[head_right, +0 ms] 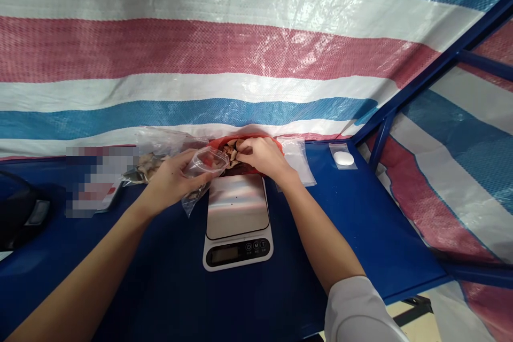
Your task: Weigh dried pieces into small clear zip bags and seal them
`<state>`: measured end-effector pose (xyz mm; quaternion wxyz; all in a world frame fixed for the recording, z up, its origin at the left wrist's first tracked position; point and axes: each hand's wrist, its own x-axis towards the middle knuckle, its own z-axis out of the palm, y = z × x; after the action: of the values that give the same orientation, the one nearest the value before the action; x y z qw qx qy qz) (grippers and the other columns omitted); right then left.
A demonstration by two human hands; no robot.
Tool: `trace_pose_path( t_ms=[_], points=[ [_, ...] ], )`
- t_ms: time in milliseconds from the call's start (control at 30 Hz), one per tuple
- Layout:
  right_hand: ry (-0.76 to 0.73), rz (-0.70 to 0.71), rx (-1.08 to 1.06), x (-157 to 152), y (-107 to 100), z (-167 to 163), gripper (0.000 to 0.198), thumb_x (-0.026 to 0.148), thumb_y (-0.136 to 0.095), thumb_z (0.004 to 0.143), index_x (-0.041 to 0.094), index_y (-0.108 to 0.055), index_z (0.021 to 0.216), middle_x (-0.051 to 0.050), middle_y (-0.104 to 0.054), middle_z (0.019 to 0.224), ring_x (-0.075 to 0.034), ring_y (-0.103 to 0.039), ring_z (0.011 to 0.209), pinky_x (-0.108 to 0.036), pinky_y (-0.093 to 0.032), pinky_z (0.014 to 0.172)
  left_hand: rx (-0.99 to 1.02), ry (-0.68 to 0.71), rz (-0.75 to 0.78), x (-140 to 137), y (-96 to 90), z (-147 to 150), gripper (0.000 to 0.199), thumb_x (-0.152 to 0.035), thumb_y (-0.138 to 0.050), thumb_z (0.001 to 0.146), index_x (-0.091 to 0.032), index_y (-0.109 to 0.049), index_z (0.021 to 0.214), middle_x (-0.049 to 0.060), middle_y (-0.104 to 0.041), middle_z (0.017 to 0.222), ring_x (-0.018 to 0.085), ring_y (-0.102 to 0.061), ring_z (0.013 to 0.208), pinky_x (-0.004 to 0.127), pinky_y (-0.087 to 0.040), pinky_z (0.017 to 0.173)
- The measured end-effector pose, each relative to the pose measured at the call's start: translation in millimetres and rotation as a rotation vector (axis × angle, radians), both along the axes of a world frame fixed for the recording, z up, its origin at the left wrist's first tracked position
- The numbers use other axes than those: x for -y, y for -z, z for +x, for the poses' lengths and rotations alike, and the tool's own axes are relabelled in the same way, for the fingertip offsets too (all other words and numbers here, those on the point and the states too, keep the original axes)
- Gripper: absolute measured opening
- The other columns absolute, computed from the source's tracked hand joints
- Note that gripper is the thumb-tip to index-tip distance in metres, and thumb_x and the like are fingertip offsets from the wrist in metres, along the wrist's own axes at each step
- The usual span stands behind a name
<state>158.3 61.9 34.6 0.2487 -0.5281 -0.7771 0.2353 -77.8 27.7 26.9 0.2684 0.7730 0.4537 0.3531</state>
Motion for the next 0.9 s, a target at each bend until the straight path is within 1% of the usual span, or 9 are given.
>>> trace_pose_path(
  t_ms=[100,167,233,300,400,533,667,767,900],
  points=[
    [-0.022,-0.007,-0.184,3.1,-10.2,9.8,0.011,0.026,-0.069,0.084,0.024,-0.08,0.086,0.0,-0.079,0.089,-0.018,-0.071,0.082,-0.029,-0.052,0.078,0.007,0.002,0.001,0.6,1.8,1.3,0.052,-0.05,-0.073,0.084,-0.024,-0.068,0.129,0.007,-0.074,0.122,0.03,-0.069,0.109,0.046,-0.052,0.104],
    [-0.046,0.0,-0.286,6.4,-16.9,14.3,0.012,0.028,-0.071,0.084,0.023,-0.08,0.089,-0.002,-0.079,0.092,-0.019,-0.073,0.084,-0.031,-0.054,0.081,0.007,0.012,0.019,1.3,3.0,3.4,0.052,-0.048,-0.072,0.084,-0.023,-0.067,0.13,0.008,-0.072,0.125,0.03,-0.068,0.112,0.046,-0.051,0.105],
    [-0.069,0.003,-0.348,11.1,-23.6,15.5,0.013,0.029,-0.073,0.084,0.022,-0.08,0.091,-0.003,-0.08,0.095,-0.02,-0.074,0.087,-0.032,-0.056,0.083,-0.003,0.022,0.045,2.2,4.5,6.4,0.052,-0.047,-0.072,0.085,-0.022,-0.067,0.13,0.009,-0.071,0.127,0.031,-0.067,0.115,0.046,-0.051,0.105],
    [-0.085,0.011,-0.362,16.9,-30.0,13.0,0.013,0.03,-0.073,0.084,0.022,-0.08,0.091,-0.003,-0.08,0.097,-0.02,-0.074,0.089,-0.032,-0.056,0.082,-0.014,0.028,0.067,3.5,6.2,9.9,0.051,-0.047,-0.071,0.085,-0.023,-0.067,0.13,0.01,-0.07,0.129,0.032,-0.065,0.12,0.046,-0.051,0.105],
    [-0.081,0.058,-0.283,26.1,-37.6,4.2,0.009,0.028,-0.072,0.086,0.024,-0.08,0.088,-0.001,-0.079,0.094,-0.019,-0.072,0.084,-0.03,-0.054,0.077,0.003,0.035,0.076,5.7,8.1,14.7,0.051,-0.047,-0.072,0.085,-0.026,-0.066,0.132,0.008,-0.068,0.134,0.031,-0.063,0.125,0.044,-0.05,0.107],
    [-0.083,0.115,-0.072,35.4,-42.0,-10.8,0.012,0.023,-0.068,0.088,0.023,-0.078,0.081,0.001,-0.075,0.08,-0.015,-0.065,0.071,-0.027,-0.046,0.068,0.047,0.024,0.047,8.0,8.2,18.9,0.056,-0.048,-0.073,0.082,-0.026,-0.066,0.133,0.008,-0.066,0.137,0.032,-0.061,0.127,0.043,-0.051,0.106],
    [-0.149,0.157,0.042,37.3,-38.0,-21.5,0.016,0.02,-0.067,0.088,0.024,-0.075,0.074,0.001,-0.07,0.075,-0.016,-0.062,0.077,-0.028,-0.044,0.071,0.048,0.006,0.04,9.3,7.5,21.7,0.054,-0.049,-0.072,0.081,-0.024,-0.068,0.129,0.008,-0.068,0.132,0.032,-0.063,0.124,0.043,-0.052,0.105],
    [-0.15,0.149,0.081,35.4,-32.4,-24.8,0.012,0.023,-0.069,0.087,0.027,-0.076,0.078,0.0,-0.069,0.075,-0.02,-0.063,0.081,-0.031,-0.045,0.073,0.046,0.007,0.049,10.0,7.9,22.7,0.054,-0.047,-0.071,0.081,-0.022,-0.068,0.129,0.009,-0.07,0.125,0.03,-0.065,0.118,0.043,-0.052,0.104],
    [-0.167,0.123,0.1,33.9,-28.0,-25.5,0.011,0.024,-0.067,0.089,0.028,-0.076,0.083,0.0,-0.066,0.073,-0.021,-0.063,0.084,-0.033,-0.044,0.075,0.062,0.016,0.058,10.4,8.7,22.7,0.056,-0.046,-0.07,0.082,-0.017,-0.067,0.13,0.011,-0.071,0.123,0.029,-0.066,0.115,0.041,-0.053,0.101]
  ],
)
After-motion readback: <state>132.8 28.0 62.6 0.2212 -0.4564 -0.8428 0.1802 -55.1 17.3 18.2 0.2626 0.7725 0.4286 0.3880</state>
